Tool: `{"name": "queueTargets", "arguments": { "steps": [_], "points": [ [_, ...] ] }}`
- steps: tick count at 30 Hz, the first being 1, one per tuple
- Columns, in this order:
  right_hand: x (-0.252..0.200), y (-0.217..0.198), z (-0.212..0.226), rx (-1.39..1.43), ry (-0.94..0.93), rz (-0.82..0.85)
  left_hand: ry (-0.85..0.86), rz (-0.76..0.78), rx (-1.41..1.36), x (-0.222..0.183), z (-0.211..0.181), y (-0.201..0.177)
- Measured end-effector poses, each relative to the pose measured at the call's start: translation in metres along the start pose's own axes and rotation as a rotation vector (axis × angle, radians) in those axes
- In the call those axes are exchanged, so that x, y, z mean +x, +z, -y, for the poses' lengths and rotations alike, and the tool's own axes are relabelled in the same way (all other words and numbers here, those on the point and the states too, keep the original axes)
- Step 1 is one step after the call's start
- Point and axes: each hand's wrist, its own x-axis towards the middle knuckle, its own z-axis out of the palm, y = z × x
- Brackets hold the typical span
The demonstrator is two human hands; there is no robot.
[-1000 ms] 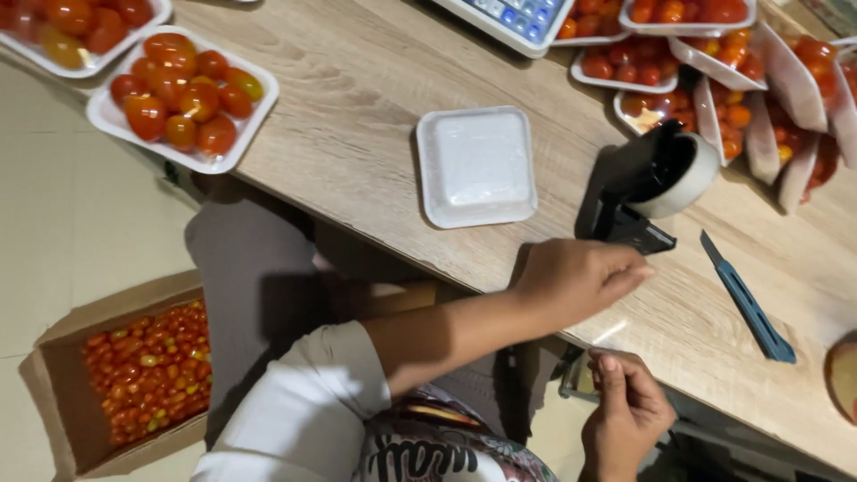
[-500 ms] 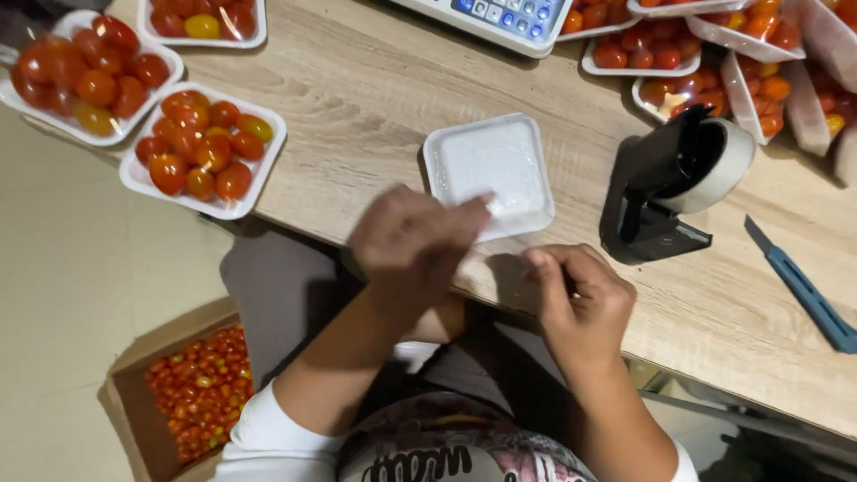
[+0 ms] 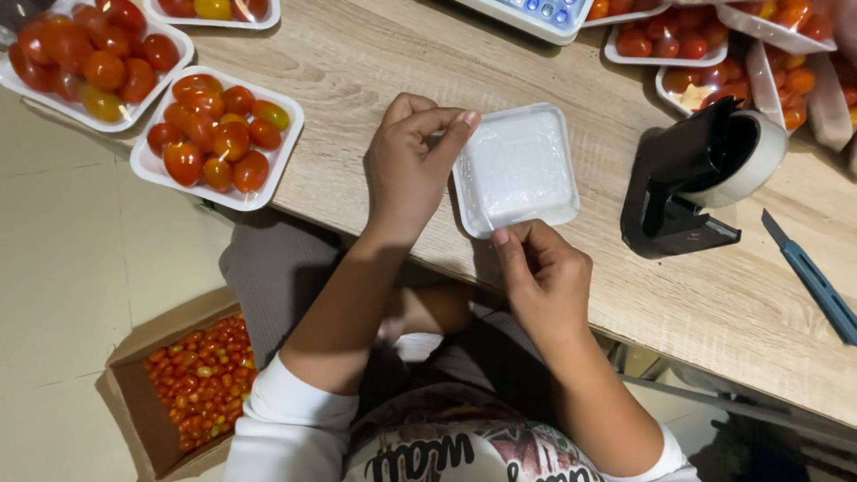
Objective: Wrapping small plastic trays of cherry tomatoes with clear plastic film for packaging
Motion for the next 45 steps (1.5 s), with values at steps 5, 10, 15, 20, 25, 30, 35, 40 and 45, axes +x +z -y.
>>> {"name": "queueTargets", "arguments": {
  "steps": [5,10,15,20,25,30,35,40,45],
  "points": [
    [0.001,0.001,0.004,-0.023,0.052,0.021,0.005,-0.001,0.075,0.002,-0.003,0.0],
    [0.001,0.001,0.012,-0.041,0.097,0.04,0.007,0.013,0.131,0.002,-0.003,-0.001],
    [0.004,-0.003,0.018,-0.068,0.136,0.068,-0.02,0.048,0.199,0.002,-0.004,0.0],
    [0.007,-0.009,0.02,-0.273,0.145,0.178,-0.003,0.042,0.233,0.001,-0.005,0.0],
    [0.007,-0.009,0.023,-0.437,0.199,0.253,-0.01,0.052,0.337,0.004,0.006,0.003],
    [0.01,-0.018,0.034,-0.347,0.253,0.279,-0.078,0.15,0.36,0.004,-0.009,0.0],
    [0.012,-0.019,0.03,-0.351,0.278,0.299,-0.021,0.052,0.367,0.003,0.001,0.002],
    [0.015,-0.02,0.022,-0.318,0.284,0.285,0.441,-0.157,0.364,0.001,0.012,0.009],
    [0.019,-0.023,0.025,-0.289,0.313,0.303,0.701,0.076,0.431,-0.009,0.013,0.016]
  ]
}}
